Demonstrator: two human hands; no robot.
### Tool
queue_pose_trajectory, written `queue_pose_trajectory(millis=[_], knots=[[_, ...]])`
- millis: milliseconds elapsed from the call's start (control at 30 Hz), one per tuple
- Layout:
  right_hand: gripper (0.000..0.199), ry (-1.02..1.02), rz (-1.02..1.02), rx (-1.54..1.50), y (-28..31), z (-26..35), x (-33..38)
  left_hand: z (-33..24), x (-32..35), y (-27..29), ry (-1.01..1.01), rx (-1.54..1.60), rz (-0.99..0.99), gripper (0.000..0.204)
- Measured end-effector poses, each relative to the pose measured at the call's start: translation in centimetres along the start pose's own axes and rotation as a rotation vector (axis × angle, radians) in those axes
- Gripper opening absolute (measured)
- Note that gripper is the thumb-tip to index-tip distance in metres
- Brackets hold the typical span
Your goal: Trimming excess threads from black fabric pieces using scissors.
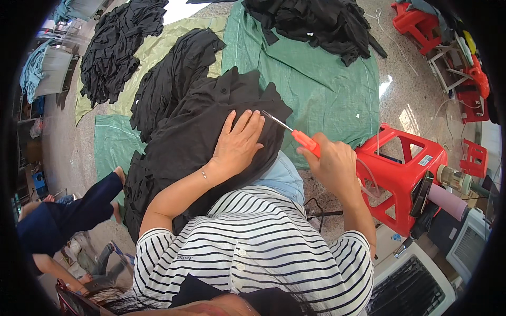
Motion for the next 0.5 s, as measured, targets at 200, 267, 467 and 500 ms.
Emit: queue_pose_trajectory(millis=[200, 267, 467, 500], knots=[[0.031, 0.037, 0.032, 0.014, -0.6, -0.3, -0.3, 0.2, 0.0, -0.1, 0.021, -0.028, 0.001, 0.067], [0.031, 0.019, 0.042, -0.002, -0.5, -0.3, -0.5, 0.3, -0.1, 0.5, 0.018, 0.1, -0.05, 0.059], [0.031, 0.067, -0.119, -0.114, 0.1, 0.4, -1.5, 9.3, -2.1, 4.0, 0.322, 0.661, -0.548, 0.016], [0.032, 0.075, -0.091, -0.111, -0.1, 0.8, -1.9, 10.4, -2.7, 3.5, 0.335, 0.683, -0.423, 0.019]])
Point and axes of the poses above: each hand's wrist, its own x-axis away from the middle knuckle, its own y-axis out of the back of the hand, z = x × y, the point moved 4 cm from there along -x, towards the middle knuckle, and after that the axes turned 1 degree about y, right-handed, at the moved point
